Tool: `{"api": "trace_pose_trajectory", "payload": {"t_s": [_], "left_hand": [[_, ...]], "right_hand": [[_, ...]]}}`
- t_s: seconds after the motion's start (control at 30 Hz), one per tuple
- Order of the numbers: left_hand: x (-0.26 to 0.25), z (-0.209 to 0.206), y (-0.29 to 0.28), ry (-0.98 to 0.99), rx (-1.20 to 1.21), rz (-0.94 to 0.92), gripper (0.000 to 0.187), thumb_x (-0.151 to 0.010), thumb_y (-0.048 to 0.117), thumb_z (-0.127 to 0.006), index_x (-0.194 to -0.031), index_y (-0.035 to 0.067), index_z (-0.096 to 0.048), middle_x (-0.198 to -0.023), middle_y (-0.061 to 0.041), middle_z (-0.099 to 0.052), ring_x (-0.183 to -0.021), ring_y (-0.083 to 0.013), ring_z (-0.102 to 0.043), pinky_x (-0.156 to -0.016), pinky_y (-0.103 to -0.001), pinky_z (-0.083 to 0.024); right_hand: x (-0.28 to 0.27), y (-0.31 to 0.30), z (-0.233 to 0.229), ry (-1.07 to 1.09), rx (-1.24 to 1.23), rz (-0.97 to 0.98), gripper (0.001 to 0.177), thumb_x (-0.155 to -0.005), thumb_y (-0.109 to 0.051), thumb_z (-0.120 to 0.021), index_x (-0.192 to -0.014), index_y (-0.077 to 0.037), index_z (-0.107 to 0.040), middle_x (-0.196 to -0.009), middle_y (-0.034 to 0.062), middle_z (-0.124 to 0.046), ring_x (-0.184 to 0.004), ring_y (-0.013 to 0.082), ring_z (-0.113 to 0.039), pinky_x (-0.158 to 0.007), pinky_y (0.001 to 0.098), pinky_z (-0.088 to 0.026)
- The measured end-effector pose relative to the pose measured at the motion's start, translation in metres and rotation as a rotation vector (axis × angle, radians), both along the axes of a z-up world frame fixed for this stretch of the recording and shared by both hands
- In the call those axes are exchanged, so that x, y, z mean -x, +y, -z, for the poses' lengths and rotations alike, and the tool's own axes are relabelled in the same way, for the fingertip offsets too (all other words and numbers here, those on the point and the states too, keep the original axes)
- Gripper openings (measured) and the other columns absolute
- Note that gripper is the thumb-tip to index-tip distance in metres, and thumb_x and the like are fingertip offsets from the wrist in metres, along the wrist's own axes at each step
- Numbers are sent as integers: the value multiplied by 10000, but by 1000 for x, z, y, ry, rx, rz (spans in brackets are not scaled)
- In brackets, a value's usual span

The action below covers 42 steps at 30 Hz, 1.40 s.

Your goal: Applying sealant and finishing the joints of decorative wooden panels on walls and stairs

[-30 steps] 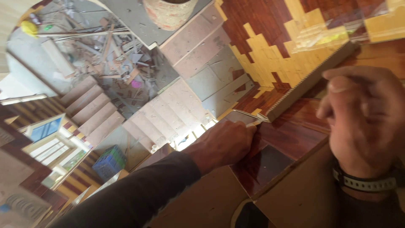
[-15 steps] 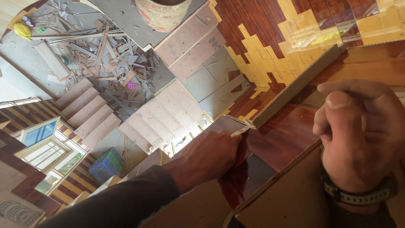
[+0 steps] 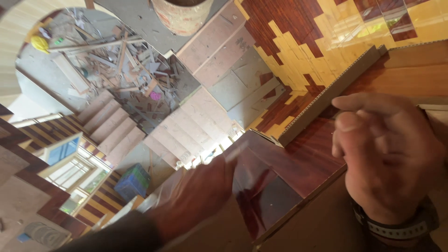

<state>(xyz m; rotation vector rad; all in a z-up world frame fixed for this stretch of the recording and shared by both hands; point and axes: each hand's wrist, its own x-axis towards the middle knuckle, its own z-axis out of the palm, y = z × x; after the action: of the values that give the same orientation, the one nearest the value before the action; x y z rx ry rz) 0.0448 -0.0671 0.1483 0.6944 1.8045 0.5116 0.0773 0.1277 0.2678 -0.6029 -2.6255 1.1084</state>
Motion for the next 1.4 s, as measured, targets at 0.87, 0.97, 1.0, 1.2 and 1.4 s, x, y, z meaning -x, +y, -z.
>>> {"api": "trace_pose_trajectory", "payload": {"t_s": [0.87,0.97,1.0,1.2,1.4], "left_hand": [[19,11,45,-93,-173,-46,588,-1083,437,-224,-915,22,-605,-928,-255,-709,-844,-472,-684,-730,-570,-519],[16,6,42,-109,-143,-51,587,-1078,430,-220,-937,21,-617,-911,-271,-704,-818,-468,-685,-701,-567,-516],[15,7,42,-99,-155,-30,558,-1076,422,-220,-974,30,-604,-917,-272,-699,-831,-473,-683,-696,-574,-516],[16,0,40,-106,-148,-38,539,-1069,393,-228,-926,36,-606,-896,-262,-694,-786,-453,-678,-665,-564,-506],[15,0,42,-111,-113,-21,476,-1063,374,-251,-918,74,-591,-926,-244,-690,-827,-447,-668,-697,-549,-488]], "right_hand": [[1,7,3,-14,17,-55,252,-1160,-132,-487,-1189,115,-533,-620,149,-451,-490,175,-378,-515,274,-297],[2,6,3,36,-3,-50,255,-1150,-110,-521,-1157,139,-577,-630,147,-476,-491,170,-403,-504,275,-305],[1,8,4,34,-9,-69,232,-1144,-86,-522,-1148,141,-570,-623,156,-469,-493,180,-417,-502,281,-308],[3,9,5,60,-1,-97,185,-1126,-42,-524,-1131,137,-573,-623,151,-464,-498,181,-433,-503,286,-325],[2,7,7,99,6,-60,139,-1090,71,-474,-1132,157,-575,-604,141,-464,-488,176,-421,-509,295,-364]]}}
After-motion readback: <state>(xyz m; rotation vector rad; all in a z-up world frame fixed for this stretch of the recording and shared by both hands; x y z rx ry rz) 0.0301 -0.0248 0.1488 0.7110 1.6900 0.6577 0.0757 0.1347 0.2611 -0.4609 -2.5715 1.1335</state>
